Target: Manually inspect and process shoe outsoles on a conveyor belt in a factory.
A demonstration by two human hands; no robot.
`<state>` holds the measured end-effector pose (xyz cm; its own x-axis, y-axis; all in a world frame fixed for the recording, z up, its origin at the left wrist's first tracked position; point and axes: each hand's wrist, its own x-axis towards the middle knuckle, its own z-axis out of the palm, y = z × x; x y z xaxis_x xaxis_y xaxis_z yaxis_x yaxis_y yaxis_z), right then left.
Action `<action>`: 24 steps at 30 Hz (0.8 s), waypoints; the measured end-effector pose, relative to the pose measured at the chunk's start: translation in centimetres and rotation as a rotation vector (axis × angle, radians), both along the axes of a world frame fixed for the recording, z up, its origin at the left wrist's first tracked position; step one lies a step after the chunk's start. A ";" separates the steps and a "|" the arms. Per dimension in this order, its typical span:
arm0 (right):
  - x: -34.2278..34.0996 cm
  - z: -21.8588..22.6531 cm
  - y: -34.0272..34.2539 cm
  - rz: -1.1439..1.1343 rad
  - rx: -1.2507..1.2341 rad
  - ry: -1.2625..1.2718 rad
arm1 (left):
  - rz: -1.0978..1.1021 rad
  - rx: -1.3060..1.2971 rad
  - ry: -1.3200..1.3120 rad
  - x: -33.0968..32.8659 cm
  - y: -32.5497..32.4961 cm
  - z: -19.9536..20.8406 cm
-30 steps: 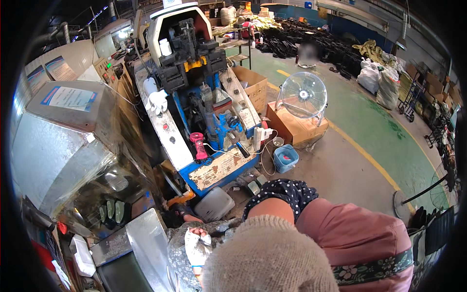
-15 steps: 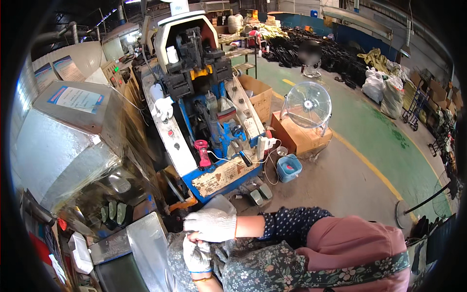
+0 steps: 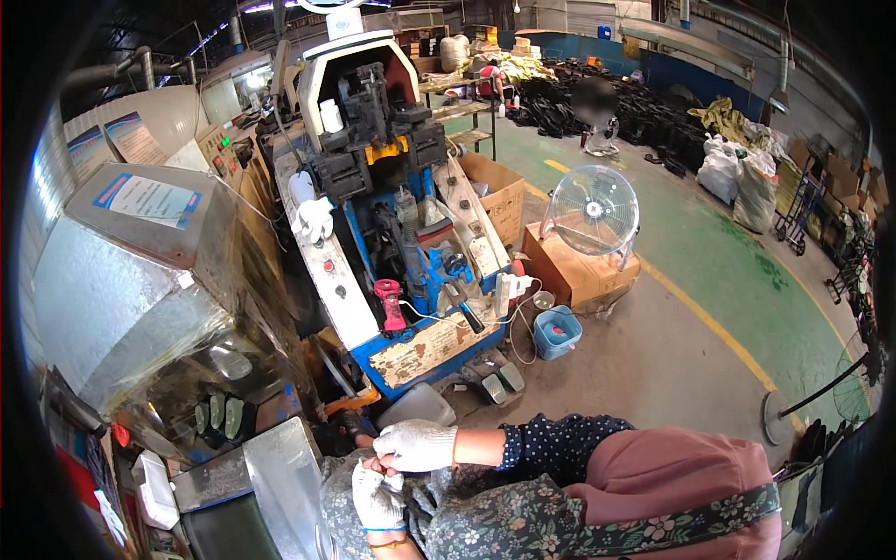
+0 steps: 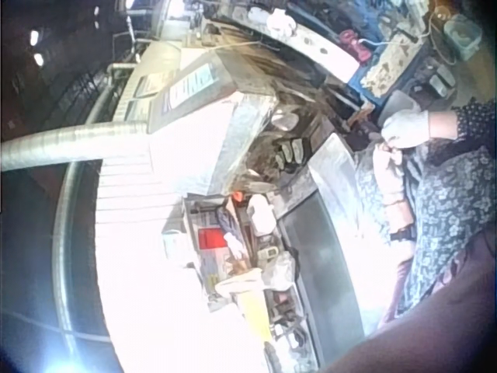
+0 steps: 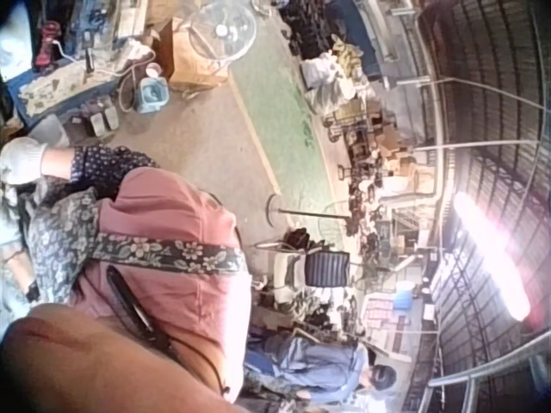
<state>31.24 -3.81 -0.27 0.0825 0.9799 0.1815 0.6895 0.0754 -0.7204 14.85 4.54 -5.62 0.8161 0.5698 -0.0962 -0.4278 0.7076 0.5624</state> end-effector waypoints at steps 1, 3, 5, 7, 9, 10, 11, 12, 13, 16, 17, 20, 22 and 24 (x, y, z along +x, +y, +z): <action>0.1 0.3 0.0 -0.009 -0.029 0.013 | 0.031 0.023 0.039 0.1 -0.2 0.2; 0.2 0.4 -0.1 -0.021 -0.055 0.024 | 0.060 0.050 0.076 0.4 -0.5 0.8; 0.0 0.6 -0.3 -0.052 0.079 -0.001 | 0.070 0.072 0.037 0.5 -0.8 1.2; 0.0 2.0 -0.6 -0.033 0.150 0.160 | 0.103 0.042 0.016 0.1 0.1 -1.4; -0.4 6.6 -1.6 0.077 0.203 0.647 | 0.133 0.009 -0.008 0.7 0.7 -1.9; -0.4 9.9 -2.6 0.070 0.174 0.616 | 0.124 -0.041 -0.003 1.5 0.5 -0.9; -0.4 13.0 -3.8 0.062 0.145 0.590 | 0.116 -0.093 0.007 2.0 0.1 0.1; -0.3 15.9 -5.2 0.139 0.384 0.487 | 0.133 -0.016 0.071 2.2 -0.8 0.8; -0.8 19.0 -6.4 0.231 0.620 0.377 | 0.227 0.034 0.192 2.2 0.7 -3.2; 0.0 24.2 -8.7 0.769 0.666 0.381 | 0.137 -0.034 0.124 1.6 2.1 -5.9; -0.3 24.9 -8.7 0.932 0.742 0.409 | 0.097 -0.069 0.089 1.4 2.4 -6.4; -1.7 26.9 -9.0 1.303 0.582 0.192 | 0.024 -0.131 0.054 1.5 2.1 -5.7; -1.8 28.7 -9.2 1.300 0.641 0.092 | 0.033 -0.135 0.056 1.4 2.3 -6.4; -3.8 27.3 -9.0 1.304 0.701 -0.003 | 0.069 -0.173 0.100 0.9 2.4 -7.2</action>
<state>27.41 -12.80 27.05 -0.7675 0.0750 0.6367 -0.1351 0.9519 -0.2750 15.76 6.92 -12.86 0.7571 0.5922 -0.2758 -0.4269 0.7681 0.4772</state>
